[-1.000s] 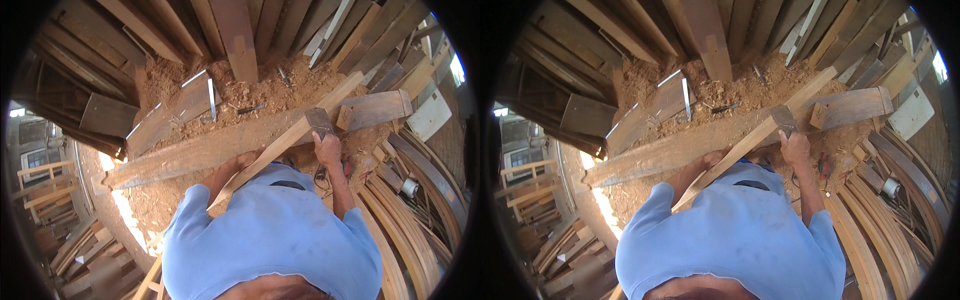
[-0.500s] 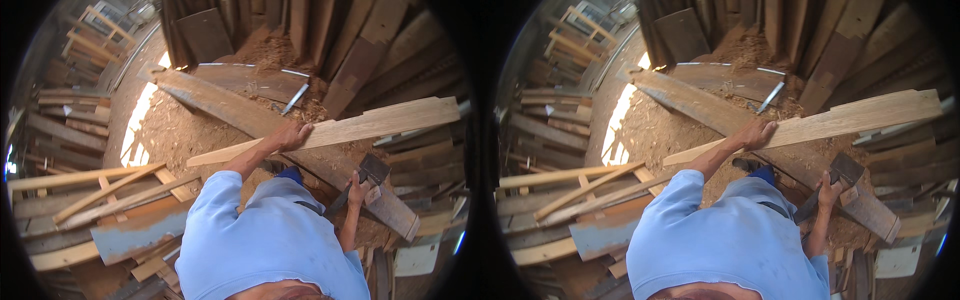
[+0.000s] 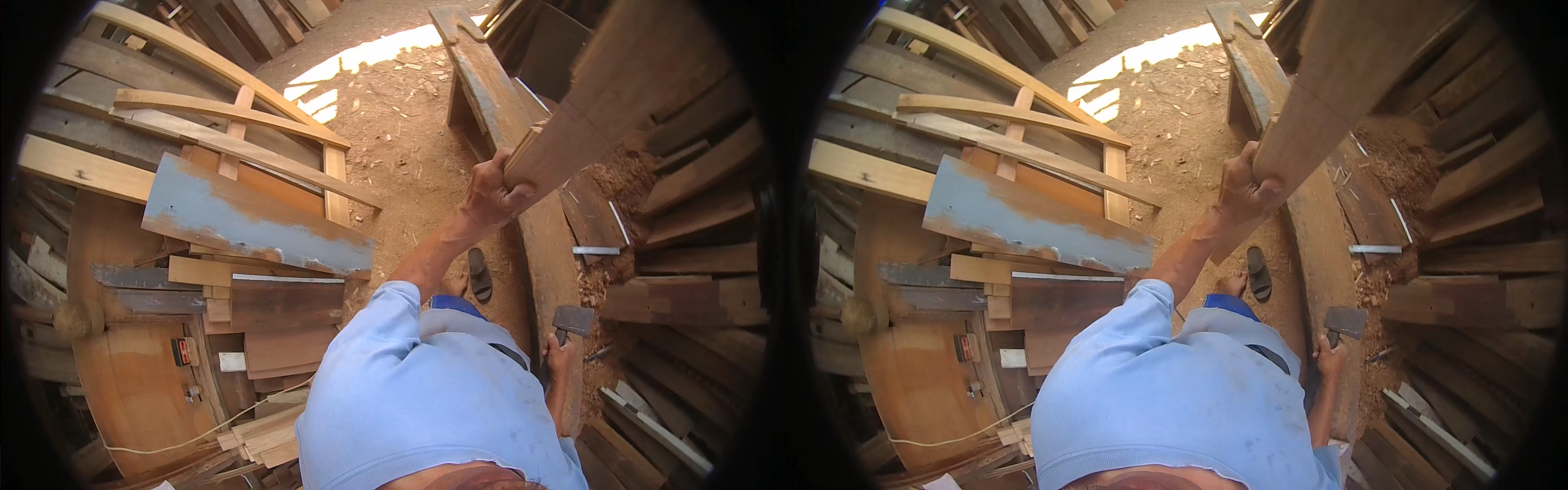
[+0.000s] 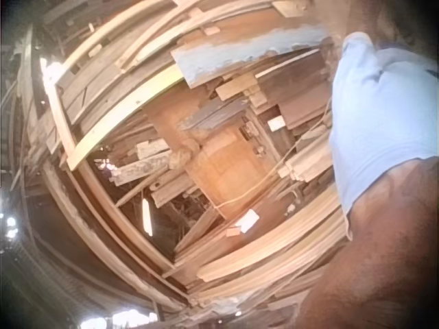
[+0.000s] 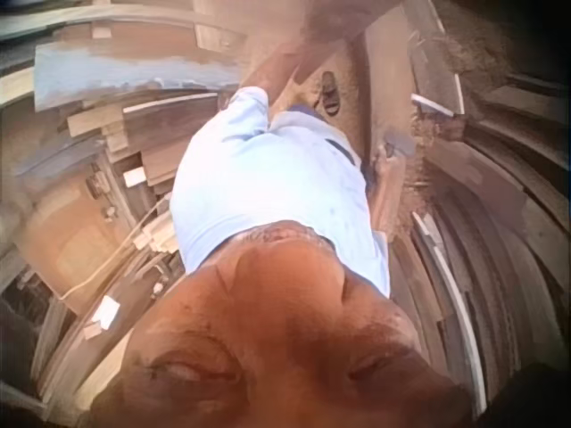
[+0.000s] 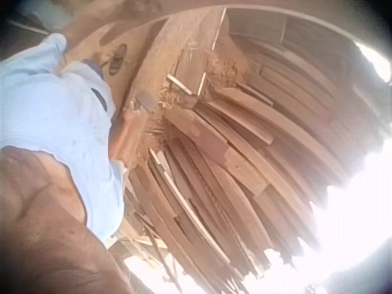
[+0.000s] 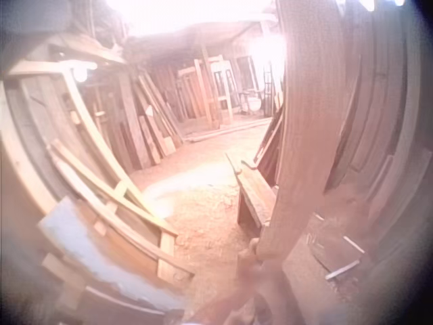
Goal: The person uses a chisel and a wooden mallet to carve a groove into a long wooden plank. They repeatedly strike the chisel to remove wood chips, occasionally pausing to inspect the work or reposition the plank. Another person briefly enters the frame to assist with moving the wood.
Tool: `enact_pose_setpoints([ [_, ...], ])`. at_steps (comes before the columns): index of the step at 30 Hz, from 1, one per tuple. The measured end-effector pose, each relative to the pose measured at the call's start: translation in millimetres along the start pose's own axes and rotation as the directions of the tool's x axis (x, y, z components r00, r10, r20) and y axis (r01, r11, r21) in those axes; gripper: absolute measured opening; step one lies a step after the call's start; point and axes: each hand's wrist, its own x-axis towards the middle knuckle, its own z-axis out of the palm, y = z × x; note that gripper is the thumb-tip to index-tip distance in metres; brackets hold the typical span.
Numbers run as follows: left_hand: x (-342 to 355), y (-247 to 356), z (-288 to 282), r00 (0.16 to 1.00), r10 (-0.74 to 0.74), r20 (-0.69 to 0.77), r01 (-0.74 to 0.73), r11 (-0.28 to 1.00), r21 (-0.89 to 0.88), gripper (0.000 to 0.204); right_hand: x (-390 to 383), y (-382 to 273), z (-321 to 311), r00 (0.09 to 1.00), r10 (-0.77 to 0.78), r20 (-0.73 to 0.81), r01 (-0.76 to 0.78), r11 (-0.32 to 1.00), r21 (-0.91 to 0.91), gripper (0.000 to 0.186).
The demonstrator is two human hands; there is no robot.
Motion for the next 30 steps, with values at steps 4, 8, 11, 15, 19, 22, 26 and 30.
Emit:
enact_pose_setpoints([
  [4,15.5,-28.5,-80.7,0.966,-0.087,-0.242,0.106,0.992,0.066,0.060,59.8,-48.3,37.4,0.998,0.059,0.031,-0.056,0.995,-0.083,0.031],
  [8,33.4,-49.4,-158.7,0.945,0.044,-0.325,0.039,0.968,0.247,0.049,124.7,-61.9,59.9,0.998,-0.009,0.056,0.020,0.979,-0.203,0.032],
  [11,24.7,-51.5,-195.0,0.859,-0.004,-0.511,0.052,0.995,0.080,0.044,170.5,-49.8,68.8,0.993,0.077,0.090,-0.061,0.983,-0.170,0.032],
  [15,11.3,-39.9,-249.5,0.769,0.031,-0.638,0.135,0.968,0.211,0.044,171.8,-79.8,75.3,0.982,0.183,0.051,-0.135,0.861,-0.489,0.032],
  [19,8.6,-11.7,-287.0,0.628,0.149,-0.764,0.139,0.944,0.299,0.047,199.9,-55.1,71.7,0.958,0.265,0.107,-0.149,0.785,-0.601,0.030],
  [22,11.5,2.3,-320.7,0.584,0.198,-0.787,0.102,0.944,0.313,0.049,218.2,-42.2,81.7,0.974,0.224,0.045,-0.153,0.787,-0.597,0.032],
  [26,-6.0,-5.5,-360.7,0.509,0.220,-0.832,0.071,0.953,0.296,0.055,206.7,-91.6,102.8,0.985,0.162,0.064,-0.086,0.774,-0.628,0.037],
  [30,-8.6,-28.7,-383.3,0.398,0.189,-0.898,0.087,0.966,0.242,0.056,229.8,-132.0,131.2,0.992,0.032,0.120,0.039,0.834,-0.550,0.031],
])
